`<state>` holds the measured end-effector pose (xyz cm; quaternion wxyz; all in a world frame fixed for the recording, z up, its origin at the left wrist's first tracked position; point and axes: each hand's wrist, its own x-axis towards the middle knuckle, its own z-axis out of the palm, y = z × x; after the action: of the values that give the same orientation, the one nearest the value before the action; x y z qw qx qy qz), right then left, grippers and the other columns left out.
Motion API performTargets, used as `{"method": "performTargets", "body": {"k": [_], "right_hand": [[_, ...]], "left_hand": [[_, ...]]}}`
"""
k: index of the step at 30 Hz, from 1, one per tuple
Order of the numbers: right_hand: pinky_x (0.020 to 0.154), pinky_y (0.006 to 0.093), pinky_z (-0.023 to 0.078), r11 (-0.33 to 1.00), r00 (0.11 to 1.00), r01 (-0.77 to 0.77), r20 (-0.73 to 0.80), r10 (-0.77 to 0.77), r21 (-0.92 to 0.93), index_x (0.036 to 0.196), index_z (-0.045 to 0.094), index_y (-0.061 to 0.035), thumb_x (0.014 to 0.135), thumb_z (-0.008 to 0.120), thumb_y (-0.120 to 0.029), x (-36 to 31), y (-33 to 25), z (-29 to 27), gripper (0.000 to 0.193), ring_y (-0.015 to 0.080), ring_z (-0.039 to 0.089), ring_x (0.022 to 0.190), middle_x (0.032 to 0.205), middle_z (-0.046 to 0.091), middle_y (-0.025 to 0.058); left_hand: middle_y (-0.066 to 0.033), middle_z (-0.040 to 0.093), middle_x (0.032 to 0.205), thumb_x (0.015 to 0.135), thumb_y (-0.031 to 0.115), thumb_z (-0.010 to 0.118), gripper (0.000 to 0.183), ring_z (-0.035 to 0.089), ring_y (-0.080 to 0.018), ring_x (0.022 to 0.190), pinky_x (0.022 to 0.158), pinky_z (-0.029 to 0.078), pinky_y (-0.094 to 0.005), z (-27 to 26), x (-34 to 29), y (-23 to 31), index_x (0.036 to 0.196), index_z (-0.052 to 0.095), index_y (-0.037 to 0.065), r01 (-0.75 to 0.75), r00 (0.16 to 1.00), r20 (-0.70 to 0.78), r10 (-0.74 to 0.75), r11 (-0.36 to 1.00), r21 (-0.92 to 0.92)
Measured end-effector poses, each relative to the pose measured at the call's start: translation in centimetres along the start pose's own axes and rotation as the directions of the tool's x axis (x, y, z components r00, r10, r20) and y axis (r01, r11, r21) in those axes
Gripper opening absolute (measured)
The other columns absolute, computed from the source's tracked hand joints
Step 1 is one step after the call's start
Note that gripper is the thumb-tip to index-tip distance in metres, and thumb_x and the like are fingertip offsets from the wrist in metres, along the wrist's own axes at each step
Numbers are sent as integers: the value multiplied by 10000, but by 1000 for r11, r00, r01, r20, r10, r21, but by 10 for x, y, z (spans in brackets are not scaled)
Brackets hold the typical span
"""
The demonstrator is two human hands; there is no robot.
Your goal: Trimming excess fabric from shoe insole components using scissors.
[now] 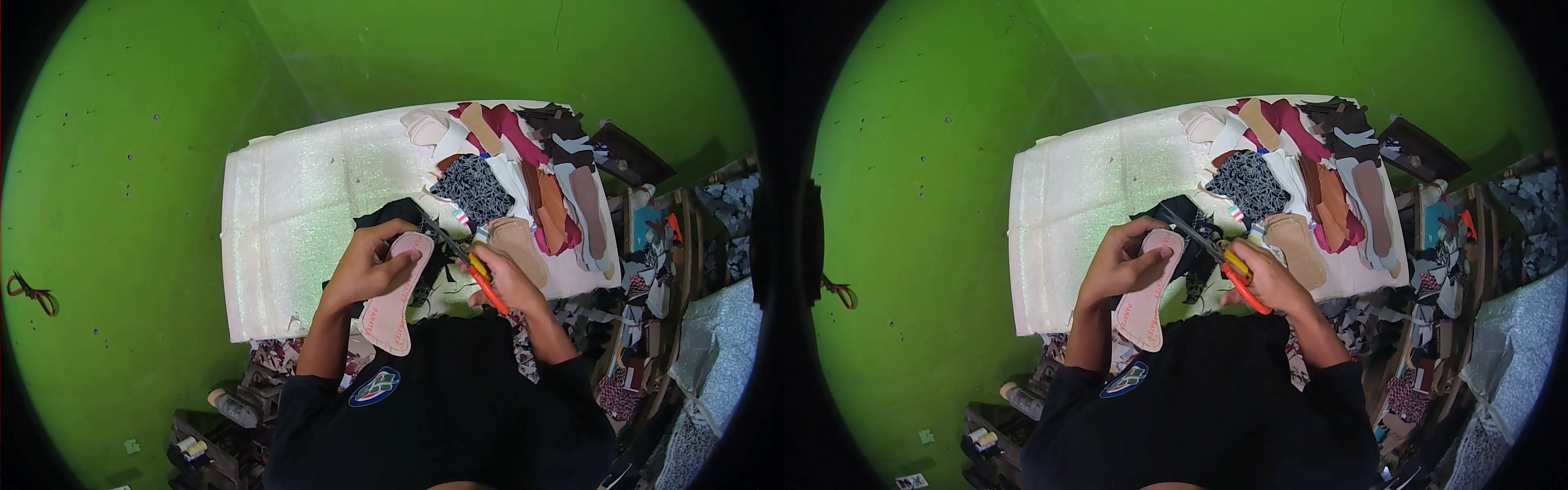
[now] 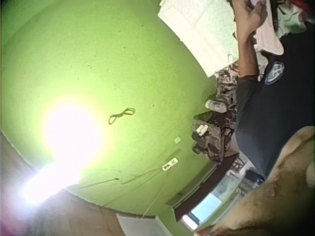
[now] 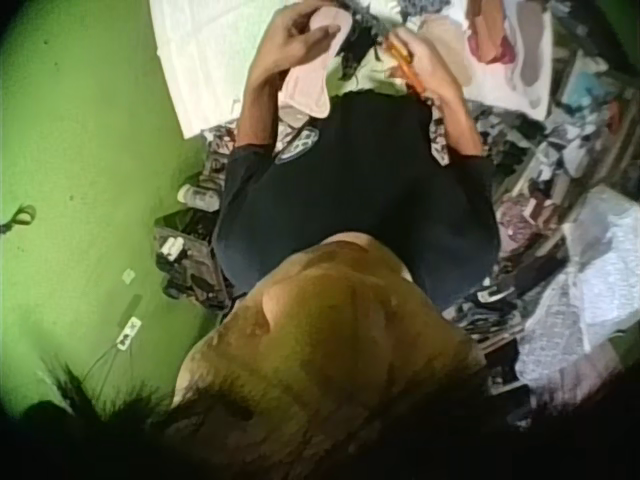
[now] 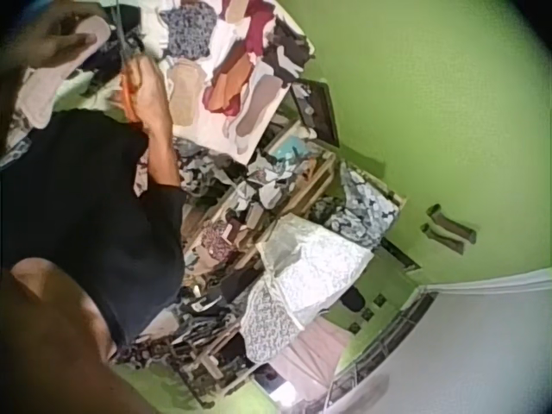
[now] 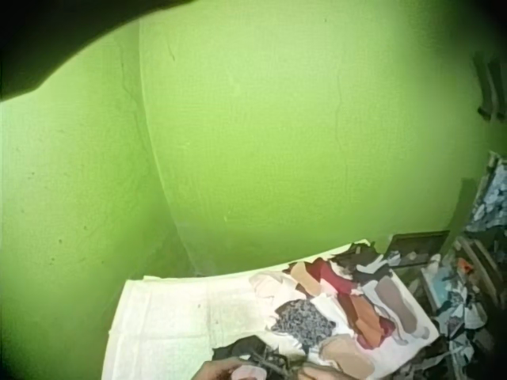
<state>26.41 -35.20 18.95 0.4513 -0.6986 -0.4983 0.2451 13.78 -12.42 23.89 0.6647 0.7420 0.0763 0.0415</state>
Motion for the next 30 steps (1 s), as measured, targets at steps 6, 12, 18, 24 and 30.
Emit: {"method": "performTargets", "body": {"k": [6, 12, 18, 24, 30], "right_hand": [[657, 320, 433, 990, 997, -61, -45, 56, -130, 1014, 519, -16, 491, 884, -373, 16, -37, -23, 731, 238, 508, 747, 898, 517, 82], [707, 345, 422, 967, 999, 51, 0, -52, -248, 1027, 509, 1, 453, 874, -427, 30, -45, -20, 804, 278, 528, 809, 941, 527, 114], [734, 355, 432, 966, 995, 95, 33, -90, -242, 1041, 505, -2, 453, 889, -381, 50, -68, 7, 798, 292, 539, 862, 1000, 526, 116], [756, 370, 444, 972, 998, -1, 53, 14, -234, 1027, 513, 24, 533, 847, -422, 70, -102, 35, 745, 342, 557, 895, 966, 537, 146], [706, 391, 443, 951, 998, -4, 57, 23, -308, 1022, 511, 18, 538, 845, -411, 89, -120, 64, 727, 362, 556, 846, 930, 534, 153]], "left_hand": [[-39, 613, 699, 802, 33, 655, 168, 512, -44, 590, 495, 402, -227, -6, -8, -4, 947, 574, 6, -161, 980, -119, 159, 987, -9], [-64, 591, 648, 762, 55, 696, 210, 481, -74, 511, 466, 365, -234, -30, -20, 1, 934, 587, 7, -250, 961, -52, 271, 935, 252], [-94, 678, 792, 751, 38, 728, 205, 624, -93, 657, 586, 484, -225, -61, -34, 4, 904, 611, -30, -236, 968, -13, 251, 926, 296], [-98, 679, 797, 758, 25, 720, 183, 622, -89, 651, 573, 485, -221, -97, -49, -2, 893, 610, -31, -316, 946, 10, 324, 916, 247], [-107, 679, 800, 748, 15, 723, 182, 626, -87, 648, 568, 483, -218, -132, -63, -7, 881, 608, -33, -297, 954, 17, 300, 937, 183]]}}
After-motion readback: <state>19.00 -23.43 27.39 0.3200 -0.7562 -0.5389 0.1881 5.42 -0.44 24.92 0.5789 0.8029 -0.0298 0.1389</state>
